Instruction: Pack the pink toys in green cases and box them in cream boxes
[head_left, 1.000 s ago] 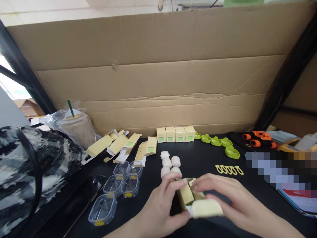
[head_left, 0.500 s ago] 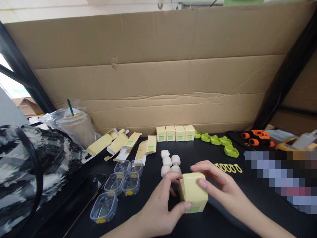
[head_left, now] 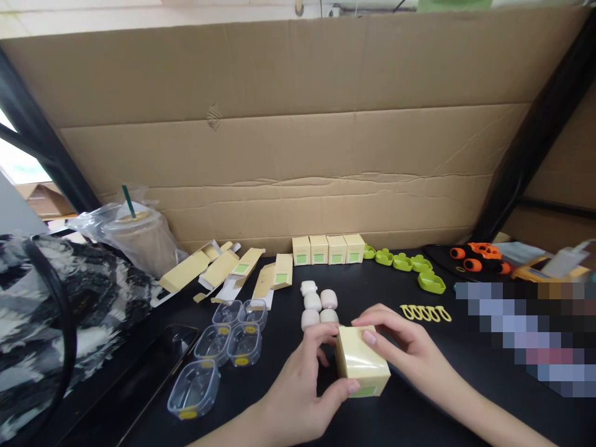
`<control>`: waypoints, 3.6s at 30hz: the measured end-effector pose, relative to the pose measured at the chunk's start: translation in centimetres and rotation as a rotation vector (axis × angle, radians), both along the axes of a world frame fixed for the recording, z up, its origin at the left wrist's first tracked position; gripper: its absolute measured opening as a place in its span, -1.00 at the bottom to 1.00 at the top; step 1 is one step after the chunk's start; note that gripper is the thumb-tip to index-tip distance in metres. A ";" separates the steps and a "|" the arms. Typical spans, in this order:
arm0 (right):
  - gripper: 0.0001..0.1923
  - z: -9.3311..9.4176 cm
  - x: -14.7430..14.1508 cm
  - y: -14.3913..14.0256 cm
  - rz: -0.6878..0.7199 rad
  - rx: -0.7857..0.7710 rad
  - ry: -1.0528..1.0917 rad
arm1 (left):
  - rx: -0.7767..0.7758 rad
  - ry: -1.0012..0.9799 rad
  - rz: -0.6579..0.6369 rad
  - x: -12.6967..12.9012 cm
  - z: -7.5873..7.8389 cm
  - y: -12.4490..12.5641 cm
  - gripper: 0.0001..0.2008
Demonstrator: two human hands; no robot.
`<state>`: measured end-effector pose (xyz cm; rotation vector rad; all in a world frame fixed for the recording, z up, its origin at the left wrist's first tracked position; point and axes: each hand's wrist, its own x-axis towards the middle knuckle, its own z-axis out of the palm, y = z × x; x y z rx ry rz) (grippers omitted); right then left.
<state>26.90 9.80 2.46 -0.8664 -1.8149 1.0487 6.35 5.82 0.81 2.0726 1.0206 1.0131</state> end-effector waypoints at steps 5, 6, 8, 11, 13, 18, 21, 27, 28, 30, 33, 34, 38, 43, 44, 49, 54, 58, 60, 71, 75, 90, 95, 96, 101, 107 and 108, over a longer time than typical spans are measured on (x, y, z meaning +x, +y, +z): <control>-0.75 0.0 0.0 -0.2 0.000 0.047 -0.024 | 0.069 0.048 0.017 0.0 0.1 -0.1 -0.43; -0.75 0.1 0.0 -0.2 -0.002 0.064 -0.035 | 0.079 0.068 0.007 0.0 0.3 -0.1 -0.43; -0.75 0.1 0.1 -0.3 -0.006 0.102 -0.056 | 0.095 0.102 -0.018 0.0 0.7 -0.1 -0.44; -0.73 0.2 0.1 -0.3 -0.003 0.128 -0.089 | 0.100 0.111 -0.028 0.0 1.1 0.0 -0.46; -0.72 0.2 0.1 -0.3 0.000 0.115 -0.113 | 0.087 0.109 -0.022 0.0 1.1 0.0 -0.48; -0.75 0.2 0.0 -0.3 -0.014 0.092 -0.141 | 0.064 0.109 -0.026 0.0 1.0 0.0 -0.53; -0.77 0.1 0.0 -0.3 0.005 0.171 -0.157 | 0.059 0.103 -0.037 0.0 1.3 0.0 -0.56; -0.76 0.3 0.4 -0.3 0.006 0.361 -0.254 | 0.071 0.110 -0.064 0.1 1.6 0.2 -0.57; -0.78 0.6 0.6 -0.3 0.018 0.397 -0.282 | 0.078 0.114 -0.064 0.1 1.6 0.2 -0.58; -0.78 1.3 1.0 -0.4 0.073 0.473 -0.365 | 0.087 0.115 -0.059 0.0 1.6 0.2 -0.61; -0.58 2.2 1.5 -0.5 0.151 0.511 -0.497 | 0.096 0.110 -0.046 0.1 1.4 0.2 -0.61; -0.60 2.5 1.7 -0.5 0.166 0.491 -0.515 | 0.107 0.108 -0.052 0.1 1.4 0.2 -0.57; -0.74 3.4 2.8 0.3 0.198 0.377 -0.453 | 0.235 0.024 0.027 0.3 1.1 0.1 -0.38; -0.72 6.2 3.0 4.5 -0.056 0.495 -0.365 | 0.323 0.025 0.171 0.3 1.1 0.0 -0.70; -0.70 6.7 2.4 5.7 -0.097 0.545 -0.364 | 0.315 0.070 0.143 0.3 1.2 0.0 -0.76; -0.72 6.6 -3.1 11.4 -0.061 0.626 -0.416 | 0.290 0.187 0.070 0.4 1.1 0.4 -0.82; -0.75 3.2 -7.6 14.7 0.015 0.606 -0.476 | 0.306 0.188 0.076 0.5 0.3 0.7 -0.81; -0.74 1.6 -8.2 15.9 0.045 0.592 -0.502 | 0.325 0.184 0.066 0.5 0.1 0.8 -0.83; -0.73 1.4 -8.2 16.4 0.046 0.591 -0.509 | 0.351 0.184 0.053 0.5 0.2 0.8 -0.84; -0.72 1.2 -9.0 16.9 -0.017 0.639 -0.526 | 0.337 0.232 0.026 0.6 0.5 0.6 -0.86; -0.72 1.3 -9.2 16.0 -0.064 0.638 -0.524 | 0.332 0.252 0.034 0.5 0.8 0.3 -0.86; -0.75 3.8 7.2 15.5 -0.547 0.352 -0.946 | 0.306 0.349 0.000 0.6 1.7 -0.1 -0.86; -0.73 1.3 8.4 14.5 -0.632 0.328 -0.990 | 0.250 0.349 -0.011 0.4 2.0 -0.1 -0.86; -0.74 1.4 8.3 14.2 -0.621 0.345 -0.976 | 0.211 0.319 -0.005 0.4 2.0 -0.1 -0.86; -0.83 3.9 5.6 10.1 -0.373 0.505 -0.818 | -0.224 -0.144 -0.138 0.5 0.4 0.4 -0.59; -0.85 3.6 0.3 1.3 0.106 0.621 -0.666 | -0.677 -0.679 -0.149 1.6 -2.7 2.2 -0.29; -0.84 3.3 -0.2 0.3 0.142 0.634 -0.674 | -0.748 -0.697 -0.137 1.8 -2.6 2.2 -0.29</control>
